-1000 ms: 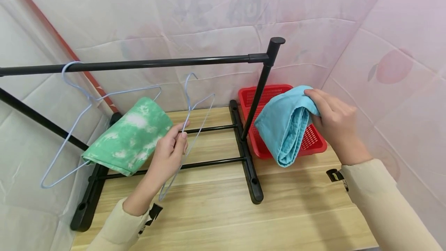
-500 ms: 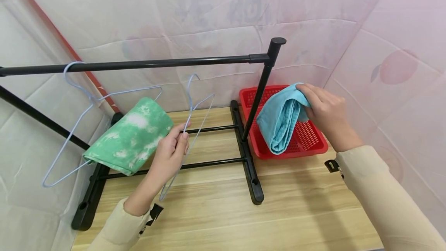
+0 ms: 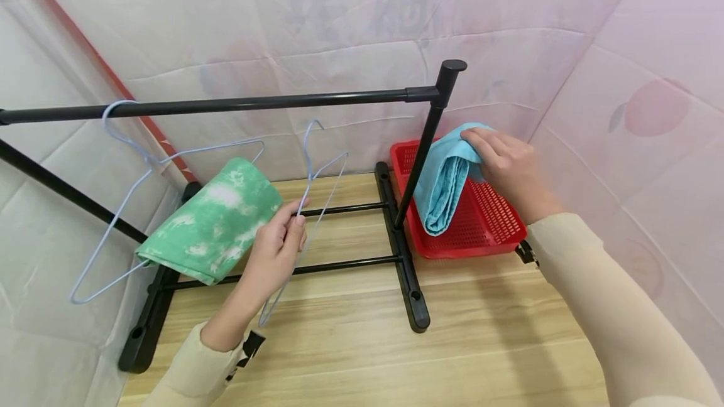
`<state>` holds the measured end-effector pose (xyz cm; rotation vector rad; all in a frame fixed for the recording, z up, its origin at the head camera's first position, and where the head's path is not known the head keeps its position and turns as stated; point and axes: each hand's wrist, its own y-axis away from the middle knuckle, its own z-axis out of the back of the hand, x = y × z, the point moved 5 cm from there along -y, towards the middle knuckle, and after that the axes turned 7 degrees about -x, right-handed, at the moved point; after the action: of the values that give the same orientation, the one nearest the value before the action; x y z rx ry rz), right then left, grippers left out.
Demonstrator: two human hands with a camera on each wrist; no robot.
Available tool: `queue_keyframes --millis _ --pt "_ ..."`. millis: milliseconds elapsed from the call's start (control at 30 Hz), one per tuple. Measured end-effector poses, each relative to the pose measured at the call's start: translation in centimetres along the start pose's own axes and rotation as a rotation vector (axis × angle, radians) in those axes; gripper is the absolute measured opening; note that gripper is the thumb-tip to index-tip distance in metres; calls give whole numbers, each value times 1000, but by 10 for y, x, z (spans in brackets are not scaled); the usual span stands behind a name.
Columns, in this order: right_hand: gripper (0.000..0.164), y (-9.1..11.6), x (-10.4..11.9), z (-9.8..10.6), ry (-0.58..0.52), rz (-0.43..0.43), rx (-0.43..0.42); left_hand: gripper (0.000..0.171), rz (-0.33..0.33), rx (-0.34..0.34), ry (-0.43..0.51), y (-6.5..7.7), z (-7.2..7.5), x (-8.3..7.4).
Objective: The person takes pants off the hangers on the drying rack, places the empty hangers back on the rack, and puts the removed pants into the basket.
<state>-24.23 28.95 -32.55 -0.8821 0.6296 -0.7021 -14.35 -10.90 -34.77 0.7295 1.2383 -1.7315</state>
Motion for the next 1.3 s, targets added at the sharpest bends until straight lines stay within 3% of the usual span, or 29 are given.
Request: queue_keyframes --millis 233,467,667,900,1133,1300 --pt "45 11 -7 -21 -31 31 -21 34 -12 -7 -21 0 0 0" --pt "51 17 -9 -29 -40 31 -7 34 -8 -5 -30 0 0 1" --pt "63 20 -7 -36 -48 68 67 35 -4 -8 -33 -1 -1 1" --pt "57 29 -10 -35 -101 85 194 33 -5 -2 -33 -1 -3 3" --pt "50 55 -14 -22 -136 153 358 33 -8 2 -33 -1 -4 5" --pt "51 73 -15 -12 -164 182 403 34 17 12 -25 0 -5 5"
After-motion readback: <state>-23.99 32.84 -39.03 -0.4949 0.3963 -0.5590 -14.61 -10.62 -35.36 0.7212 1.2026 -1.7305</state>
